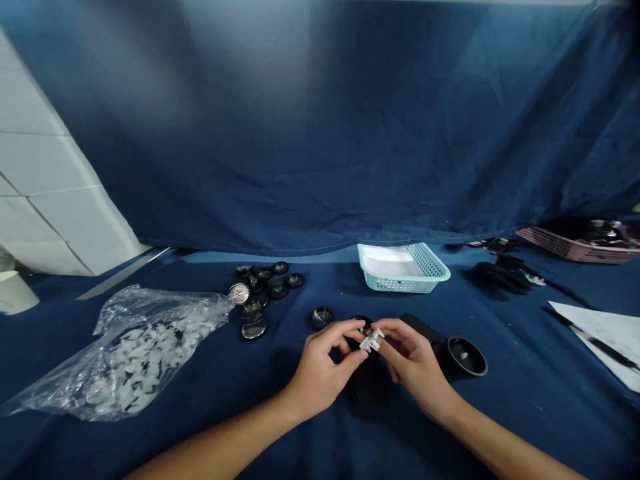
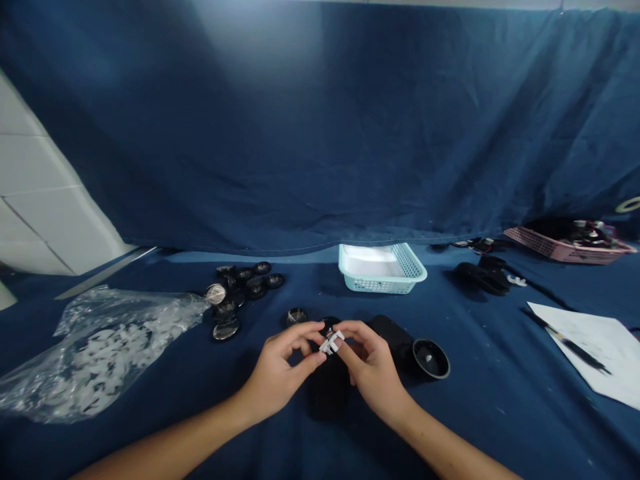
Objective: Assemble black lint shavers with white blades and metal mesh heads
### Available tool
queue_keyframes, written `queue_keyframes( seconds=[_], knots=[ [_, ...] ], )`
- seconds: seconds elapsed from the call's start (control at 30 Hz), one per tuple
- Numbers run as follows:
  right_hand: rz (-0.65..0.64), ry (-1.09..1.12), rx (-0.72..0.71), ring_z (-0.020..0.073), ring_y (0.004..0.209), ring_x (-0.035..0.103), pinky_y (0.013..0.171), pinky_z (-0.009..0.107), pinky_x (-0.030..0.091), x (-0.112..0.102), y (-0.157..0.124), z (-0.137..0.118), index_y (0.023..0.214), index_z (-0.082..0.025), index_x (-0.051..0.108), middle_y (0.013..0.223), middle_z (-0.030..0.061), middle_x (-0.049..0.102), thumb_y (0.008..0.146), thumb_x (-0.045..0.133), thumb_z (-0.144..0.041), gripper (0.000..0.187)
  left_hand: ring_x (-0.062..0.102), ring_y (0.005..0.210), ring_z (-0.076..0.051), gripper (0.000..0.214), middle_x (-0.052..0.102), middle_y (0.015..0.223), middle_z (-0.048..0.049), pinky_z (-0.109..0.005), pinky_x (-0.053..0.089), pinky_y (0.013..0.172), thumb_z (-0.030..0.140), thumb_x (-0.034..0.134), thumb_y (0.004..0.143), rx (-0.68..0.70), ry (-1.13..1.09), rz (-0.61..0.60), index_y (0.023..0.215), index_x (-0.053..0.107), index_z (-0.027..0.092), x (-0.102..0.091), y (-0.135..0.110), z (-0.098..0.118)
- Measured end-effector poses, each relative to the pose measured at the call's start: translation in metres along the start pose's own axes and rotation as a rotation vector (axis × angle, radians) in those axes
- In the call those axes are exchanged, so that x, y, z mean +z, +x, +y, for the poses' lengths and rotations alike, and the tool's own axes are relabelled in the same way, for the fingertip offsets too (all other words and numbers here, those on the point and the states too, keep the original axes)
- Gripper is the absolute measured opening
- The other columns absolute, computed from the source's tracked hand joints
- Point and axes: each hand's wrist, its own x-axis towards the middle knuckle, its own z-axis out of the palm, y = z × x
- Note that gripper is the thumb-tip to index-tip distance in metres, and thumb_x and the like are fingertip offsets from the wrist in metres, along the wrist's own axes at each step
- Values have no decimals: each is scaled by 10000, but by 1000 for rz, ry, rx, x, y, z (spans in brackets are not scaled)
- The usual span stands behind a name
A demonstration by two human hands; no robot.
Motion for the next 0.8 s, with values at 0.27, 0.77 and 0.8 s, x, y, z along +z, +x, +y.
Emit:
queue_keyframes(
  seconds=[0.27, 0.77, 0.8],
  knots=[
    [4, -21, -13, 32, 435, 400, 347, 158, 327, -1, -1, 2, 977, -229, 674, 873, 36, 690, 828, 709, -457, 275, 615, 664, -109, 351, 711, 987, -50, -247, 537, 676, 226, 659, 861, 3, 8, 23, 1207, 612, 196, -2, 0, -2],
    [-2, -39, -27, 38, 455, 410, 361, 161, 329, -2, -1, 5, 995, -220, 672, 877, 33, 687, 835, 698, -458, 288, 609, 638, -84, 288, 683, 1066, -52, -230, 538, 648, 263, 630, 900, -60, -21, 55, 1182, 608, 207, -1, -2, -5],
    [-1, -42, -28, 38, 454, 407, 360, 161, 324, -2, -1, 5, 997, -219, 672, 874, 33, 687, 834, 698, -456, 289, 608, 643, -89, 288, 678, 1045, -51, -226, 543, 627, 277, 631, 900, -74, -41, 56, 1177, 611, 204, -1, -2, -5]
  ],
)
